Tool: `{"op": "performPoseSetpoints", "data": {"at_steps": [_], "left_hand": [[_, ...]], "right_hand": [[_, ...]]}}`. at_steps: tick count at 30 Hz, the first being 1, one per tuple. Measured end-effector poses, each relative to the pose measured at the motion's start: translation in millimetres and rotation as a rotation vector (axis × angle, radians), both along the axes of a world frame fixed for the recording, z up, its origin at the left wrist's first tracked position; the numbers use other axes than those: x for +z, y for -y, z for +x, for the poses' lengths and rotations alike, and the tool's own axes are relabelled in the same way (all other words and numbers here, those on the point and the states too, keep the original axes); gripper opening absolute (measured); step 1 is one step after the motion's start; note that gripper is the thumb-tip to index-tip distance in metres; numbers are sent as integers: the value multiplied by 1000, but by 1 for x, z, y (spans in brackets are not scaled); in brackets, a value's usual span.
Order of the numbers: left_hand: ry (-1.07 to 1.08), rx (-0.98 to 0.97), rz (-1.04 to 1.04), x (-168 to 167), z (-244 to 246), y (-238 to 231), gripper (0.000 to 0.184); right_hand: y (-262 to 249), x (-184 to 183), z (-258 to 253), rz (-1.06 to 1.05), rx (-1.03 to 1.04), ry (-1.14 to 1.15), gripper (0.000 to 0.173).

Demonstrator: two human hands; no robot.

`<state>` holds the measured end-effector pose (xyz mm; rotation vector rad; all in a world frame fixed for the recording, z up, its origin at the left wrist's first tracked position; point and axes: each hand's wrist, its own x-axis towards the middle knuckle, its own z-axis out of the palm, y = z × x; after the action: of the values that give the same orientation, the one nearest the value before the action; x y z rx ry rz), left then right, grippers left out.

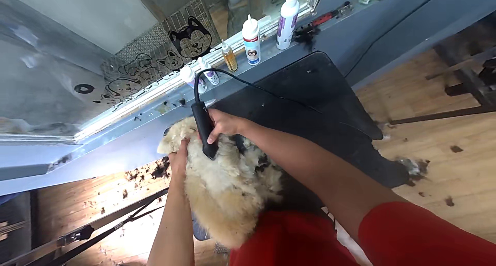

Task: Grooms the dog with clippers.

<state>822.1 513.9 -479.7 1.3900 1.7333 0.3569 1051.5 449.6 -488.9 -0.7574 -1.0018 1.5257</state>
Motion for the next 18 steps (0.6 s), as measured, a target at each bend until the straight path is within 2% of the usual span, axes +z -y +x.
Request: {"op": "performPoseSetpoints", "data": {"at_steps": [5,8,11,13,15,18], "left_hand": [[2,28,11,4,1,0,76],[13,21,10,4,1,2,75],[47,-5,26,1,-2,4,71],[56,-1,46,0,-4,6,68],[41,21,47,0,-3,6,68],[27,39,48,1,-1,4,71]], "right_hand": [[47,-23,-12,-45,125,-55,71],[57,-28,-9,-80,213,-16,69],[44,-10,-1,11,-7,-11,65],[30,1,-4,71,-176,-49,72],[22,4,-14,119,-212,-64,76],[29,-6,-22,143,-143,-107,72]]}}
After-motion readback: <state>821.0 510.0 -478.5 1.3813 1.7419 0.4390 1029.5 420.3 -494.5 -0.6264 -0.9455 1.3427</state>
